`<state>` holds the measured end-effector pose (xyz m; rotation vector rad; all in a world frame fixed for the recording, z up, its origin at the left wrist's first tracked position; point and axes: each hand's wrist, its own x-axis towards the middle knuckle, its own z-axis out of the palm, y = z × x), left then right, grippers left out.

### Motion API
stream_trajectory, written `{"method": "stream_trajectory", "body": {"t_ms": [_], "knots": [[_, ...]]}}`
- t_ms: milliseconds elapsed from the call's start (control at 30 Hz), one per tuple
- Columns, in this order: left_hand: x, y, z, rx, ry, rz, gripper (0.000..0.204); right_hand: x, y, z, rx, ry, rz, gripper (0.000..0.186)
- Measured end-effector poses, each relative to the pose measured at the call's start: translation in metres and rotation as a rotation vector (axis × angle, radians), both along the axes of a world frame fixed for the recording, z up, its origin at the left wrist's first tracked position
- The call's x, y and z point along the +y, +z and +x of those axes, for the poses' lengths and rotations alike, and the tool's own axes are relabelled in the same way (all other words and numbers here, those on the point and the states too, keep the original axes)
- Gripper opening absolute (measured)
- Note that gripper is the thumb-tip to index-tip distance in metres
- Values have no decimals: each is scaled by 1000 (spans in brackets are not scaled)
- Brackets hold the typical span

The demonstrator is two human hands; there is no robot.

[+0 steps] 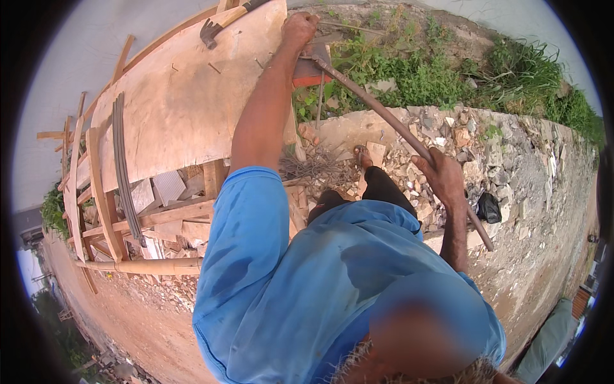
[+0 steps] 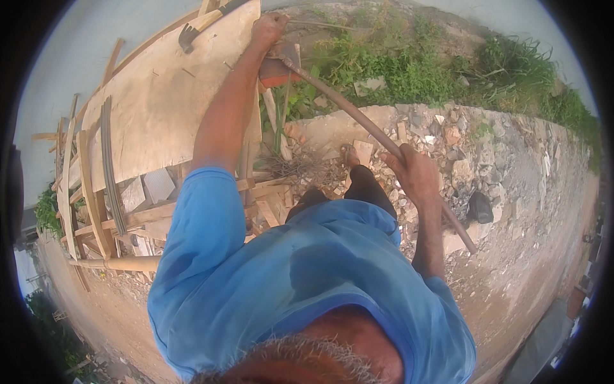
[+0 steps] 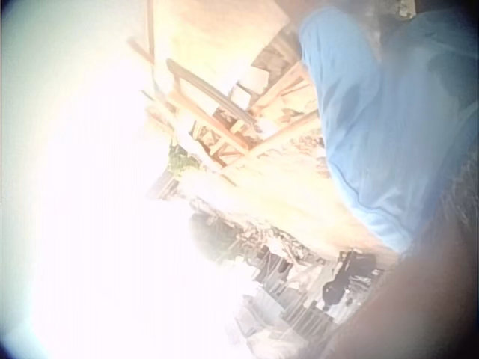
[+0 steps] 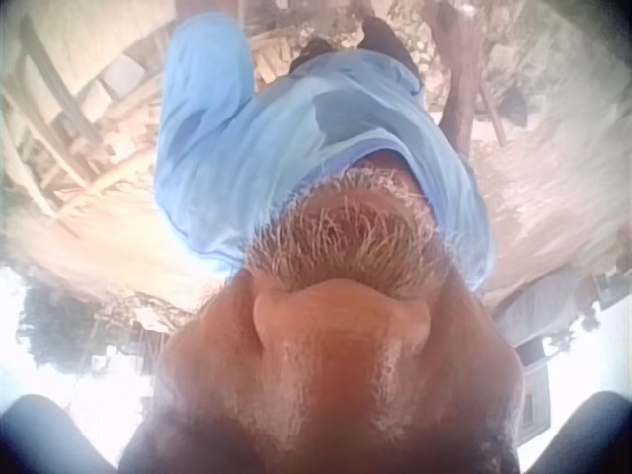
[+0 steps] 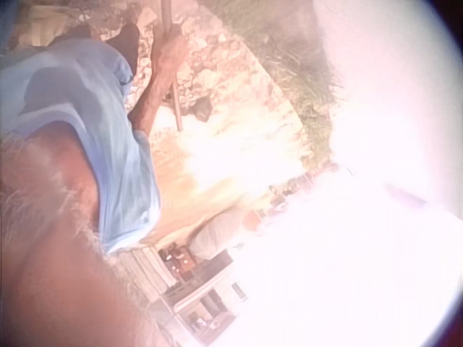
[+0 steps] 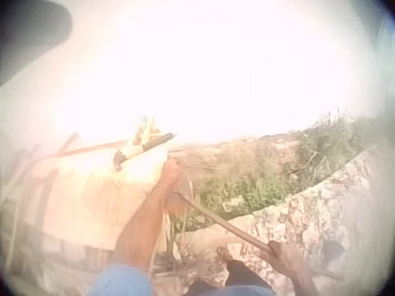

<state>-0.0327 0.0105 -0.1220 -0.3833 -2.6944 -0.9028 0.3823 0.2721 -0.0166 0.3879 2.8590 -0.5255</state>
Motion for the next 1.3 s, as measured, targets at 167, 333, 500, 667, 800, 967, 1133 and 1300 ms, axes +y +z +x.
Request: {"method": "stream_trajectory", "body": {"t_ms": [167,333,500,667,800,967,1133,1300], "knots": [[-10,37,14,-513,61,515,43,51,18,-59,119,-14,-67,28],[-24,60,19,-742,64,730,30,58,30,-181,479,144,-239,24],[-26,105,37,-667,151,759,38,30,45,-305,454,398,-108,43],[21,145,68,-445,65,724,29,19,53,-364,281,612,-295,42],[47,162,82,-300,32,707,31,37,62,-365,-26,696,-751,40],[49,157,81,-237,-50,871,41,56,89,-365,-44,697,-754,37],[16,143,74,-213,159,678,54,33,81,-352,160,790,-636,33],[-22,119,73,-820,206,598,55,-4,37,-332,294,1017,-411,26]]}}
